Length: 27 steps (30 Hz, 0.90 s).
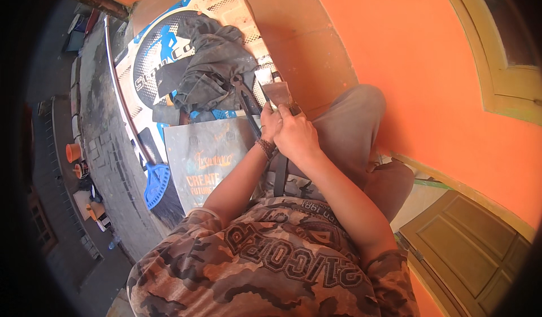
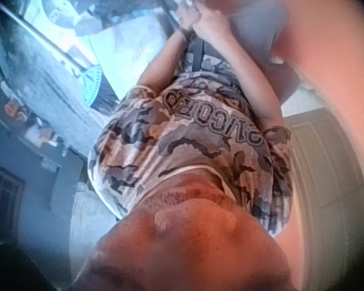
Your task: The person sits on the floor and uses a pair of pliers and a putty knife to scrape and pry at the bottom edge of a wooden door frame. They repeatedly apply pressure and scrape along the same section of the frame near the floor.
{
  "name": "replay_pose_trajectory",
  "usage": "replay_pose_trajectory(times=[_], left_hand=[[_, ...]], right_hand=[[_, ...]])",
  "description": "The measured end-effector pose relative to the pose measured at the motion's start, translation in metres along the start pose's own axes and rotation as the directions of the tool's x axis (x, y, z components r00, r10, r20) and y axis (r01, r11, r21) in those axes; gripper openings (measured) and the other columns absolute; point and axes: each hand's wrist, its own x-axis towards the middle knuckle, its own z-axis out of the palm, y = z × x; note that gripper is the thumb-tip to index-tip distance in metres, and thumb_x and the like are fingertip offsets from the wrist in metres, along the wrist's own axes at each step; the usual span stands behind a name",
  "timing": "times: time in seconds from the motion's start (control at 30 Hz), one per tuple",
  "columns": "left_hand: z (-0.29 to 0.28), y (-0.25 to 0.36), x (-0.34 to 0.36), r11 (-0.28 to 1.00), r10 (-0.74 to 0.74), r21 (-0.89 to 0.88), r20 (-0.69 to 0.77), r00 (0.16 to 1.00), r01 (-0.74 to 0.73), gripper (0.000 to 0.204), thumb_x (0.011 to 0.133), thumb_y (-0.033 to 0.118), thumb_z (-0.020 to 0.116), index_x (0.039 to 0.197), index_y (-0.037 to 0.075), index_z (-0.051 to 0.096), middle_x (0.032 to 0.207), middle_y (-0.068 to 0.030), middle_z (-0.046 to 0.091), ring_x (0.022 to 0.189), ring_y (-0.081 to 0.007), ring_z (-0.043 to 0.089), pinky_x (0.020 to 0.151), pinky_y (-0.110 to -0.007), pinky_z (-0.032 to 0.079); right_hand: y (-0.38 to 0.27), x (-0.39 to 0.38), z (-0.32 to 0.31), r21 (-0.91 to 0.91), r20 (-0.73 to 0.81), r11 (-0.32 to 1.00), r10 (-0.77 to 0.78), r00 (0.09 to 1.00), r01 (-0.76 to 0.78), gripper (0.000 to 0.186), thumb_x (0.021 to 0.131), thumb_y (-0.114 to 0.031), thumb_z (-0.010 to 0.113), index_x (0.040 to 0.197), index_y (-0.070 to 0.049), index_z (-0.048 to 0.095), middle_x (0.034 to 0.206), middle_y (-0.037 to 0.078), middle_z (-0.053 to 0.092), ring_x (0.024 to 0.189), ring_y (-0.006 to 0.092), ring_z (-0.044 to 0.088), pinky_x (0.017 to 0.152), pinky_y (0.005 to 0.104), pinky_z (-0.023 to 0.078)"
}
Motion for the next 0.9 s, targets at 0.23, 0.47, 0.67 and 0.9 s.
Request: replay_pose_trajectory(times=[0.23, 0.47, 0.67, 0.9], left_hand=[[-0.006, -0.011, 0.005, 0.611, 0.121, -0.732, 0.461, 0.879, 0.300, 0.015, 0.088, 0.004, 0.054, 0.102, 0.004, 0.058, 0.096, -0.0089, 0.065, 0.083, -0.0140, 0.060, 0.069, -0.029, 0.051], [0.000, -0.020, 0.002, 0.686, 0.075, -0.697, 0.353, 0.933, 0.209, 0.018, 0.095, 0.016, 0.041, 0.093, 0.009, 0.058, 0.082, -0.0056, 0.063, 0.072, -0.0174, 0.061, 0.063, -0.033, 0.051], [0.014, 0.025, -0.006, 0.784, 0.015, -0.620, 0.086, 0.996, 0.042, 0.015, 0.095, 0.016, 0.042, 0.088, 0.009, 0.053, 0.077, -0.0061, 0.058, 0.067, -0.0191, 0.059, 0.060, -0.032, 0.051], [-0.002, -0.026, -0.001, 0.941, 0.042, -0.338, 0.158, 0.987, 0.014, 0.012, 0.095, 0.021, 0.043, 0.090, 0.014, 0.052, 0.080, -0.0012, 0.054, 0.071, -0.0169, 0.056, 0.063, -0.032, 0.048]], right_hand=[[-0.016, 0.015, 0.001, -0.059, 0.085, 0.997, -0.046, 0.995, 0.051, 0.041, 0.081, -0.015, 0.052, 0.120, -0.002, 0.055, 0.080, 0.031, 0.063, 0.078, 0.0465, 0.062, 0.074, 0.0541, 0.049], [-0.021, 0.024, 0.010, -0.103, 0.078, 0.995, 0.005, 0.997, 0.003, 0.041, 0.083, -0.017, 0.050, 0.120, 0.000, 0.055, 0.078, 0.029, 0.064, 0.077, 0.0443, 0.064, 0.073, 0.0533, 0.050], [-0.008, 0.001, 0.023, -0.120, 0.015, 0.991, -0.060, 0.998, 0.061, 0.042, 0.081, -0.015, 0.050, 0.120, -0.002, 0.054, 0.081, 0.028, 0.064, 0.077, 0.0445, 0.064, 0.073, 0.0531, 0.051], [-0.004, 0.005, 0.036, -0.184, -0.075, 0.976, -0.131, 0.989, 0.115, 0.021, 0.083, -0.016, 0.050, 0.094, 0.000, 0.056, 0.071, 0.020, 0.065, 0.067, 0.0368, 0.066, 0.064, 0.0508, 0.053]])
